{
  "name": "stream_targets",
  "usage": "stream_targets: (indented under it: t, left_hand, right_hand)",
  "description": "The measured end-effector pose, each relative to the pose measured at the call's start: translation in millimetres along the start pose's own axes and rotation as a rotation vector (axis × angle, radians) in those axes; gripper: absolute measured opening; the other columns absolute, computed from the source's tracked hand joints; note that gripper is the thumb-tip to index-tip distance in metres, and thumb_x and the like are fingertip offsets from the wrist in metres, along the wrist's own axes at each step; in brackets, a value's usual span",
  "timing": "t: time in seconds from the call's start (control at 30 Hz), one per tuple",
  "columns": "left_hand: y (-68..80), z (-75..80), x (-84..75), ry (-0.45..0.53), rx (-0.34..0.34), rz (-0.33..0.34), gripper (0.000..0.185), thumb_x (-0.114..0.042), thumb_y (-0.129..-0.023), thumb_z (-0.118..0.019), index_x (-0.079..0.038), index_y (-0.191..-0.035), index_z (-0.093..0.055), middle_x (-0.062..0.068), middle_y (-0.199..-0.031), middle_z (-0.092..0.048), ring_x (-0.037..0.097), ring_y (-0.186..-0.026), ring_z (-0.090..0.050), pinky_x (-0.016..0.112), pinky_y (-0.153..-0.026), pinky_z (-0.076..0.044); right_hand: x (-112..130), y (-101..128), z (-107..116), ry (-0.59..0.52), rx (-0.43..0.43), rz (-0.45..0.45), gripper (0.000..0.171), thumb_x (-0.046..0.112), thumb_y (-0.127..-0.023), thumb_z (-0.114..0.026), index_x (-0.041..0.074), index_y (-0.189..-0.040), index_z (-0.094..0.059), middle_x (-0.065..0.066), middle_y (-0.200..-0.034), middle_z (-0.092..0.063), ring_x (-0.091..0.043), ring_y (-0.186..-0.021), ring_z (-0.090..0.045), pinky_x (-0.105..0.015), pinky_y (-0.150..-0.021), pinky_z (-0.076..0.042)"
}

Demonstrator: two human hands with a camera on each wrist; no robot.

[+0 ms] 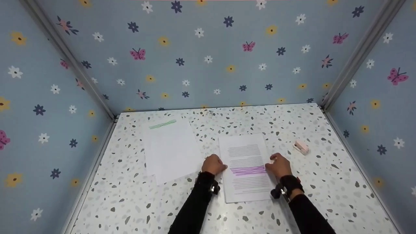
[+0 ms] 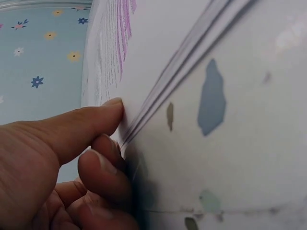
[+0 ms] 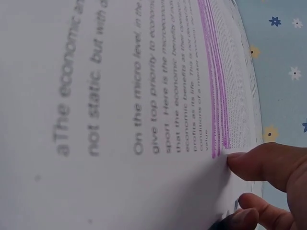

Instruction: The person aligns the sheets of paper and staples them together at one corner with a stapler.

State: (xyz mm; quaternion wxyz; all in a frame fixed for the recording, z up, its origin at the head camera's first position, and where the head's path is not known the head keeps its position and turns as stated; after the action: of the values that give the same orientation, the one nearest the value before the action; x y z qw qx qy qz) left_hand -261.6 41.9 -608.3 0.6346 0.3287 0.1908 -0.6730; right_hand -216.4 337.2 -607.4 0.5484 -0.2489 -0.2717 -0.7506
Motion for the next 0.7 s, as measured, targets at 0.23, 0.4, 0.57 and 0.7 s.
stream_targets:
  t: [0.23, 0.4, 0.57, 0.7]
  left_hand:
    - [-3.9, -3.1, 2.6, -0.003, 0.001, 0.009, 0.023, -0.017, -0.075, -0.087, -0.010, -0.069, -0.065, 0.000, -0.067, -0.060, 0.019, -0.060, -0.055, 0.033, -0.056, -0.045]
    - [-3.0, -2.2, 2.1, 0.002, 0.006, 0.013, 0.023, -0.016, -0.075, -0.087, -0.010, -0.069, -0.065, 0.001, -0.065, -0.060, 0.019, -0.055, -0.055, 0.032, -0.053, -0.043]
    - [-2.5, -1.2, 1.7, 0.010, 0.013, 0.025, 0.022, -0.015, -0.076, -0.086, -0.010, -0.068, -0.065, 0.000, -0.063, -0.060, 0.017, -0.053, -0.054, 0.031, -0.053, -0.041]
    - [-3.0, -1.5, 2.2, 0.007, 0.004, 0.011, 0.022, -0.015, -0.075, -0.086, -0.011, -0.066, -0.066, -0.001, -0.062, -0.060, 0.017, -0.052, -0.054, 0.031, -0.052, -0.041]
  right_hand:
    - [-2.7, -2.6, -1.9, -0.010, -0.008, 0.023, 0.038, 0.013, -0.084, -0.076, -0.003, -0.116, -0.062, -0.015, -0.092, -0.061, -0.029, -0.082, -0.055, -0.042, -0.074, -0.044]
    - [-1.6, -2.5, -1.8, -0.005, 0.009, 0.014, 0.039, 0.012, -0.085, -0.075, -0.003, -0.118, -0.061, -0.014, -0.089, -0.057, -0.028, -0.079, -0.053, -0.039, -0.070, -0.041]
    - [-2.0, -2.2, -2.0, 0.005, 0.013, 0.006, 0.041, 0.013, -0.085, -0.076, -0.003, -0.119, -0.060, -0.013, -0.087, -0.056, -0.027, -0.078, -0.052, -0.037, -0.068, -0.040]
    - [-1.8, -2.9, -1.8, 0.009, 0.011, 0.000, 0.041, 0.013, -0.084, -0.076, -0.003, -0.118, -0.060, -0.012, -0.086, -0.056, -0.026, -0.076, -0.052, -0.037, -0.068, -0.040]
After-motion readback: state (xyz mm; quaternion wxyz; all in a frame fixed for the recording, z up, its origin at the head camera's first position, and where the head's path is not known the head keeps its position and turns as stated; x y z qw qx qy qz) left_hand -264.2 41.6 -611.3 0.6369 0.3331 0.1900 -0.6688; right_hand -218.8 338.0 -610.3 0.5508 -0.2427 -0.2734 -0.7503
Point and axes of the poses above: each hand's wrist, its own y-axis away from the middle knuckle, its own z-axis out of the back of the hand, x = y × z, the point moved 5 cm from there along -y, towards the middle knuckle
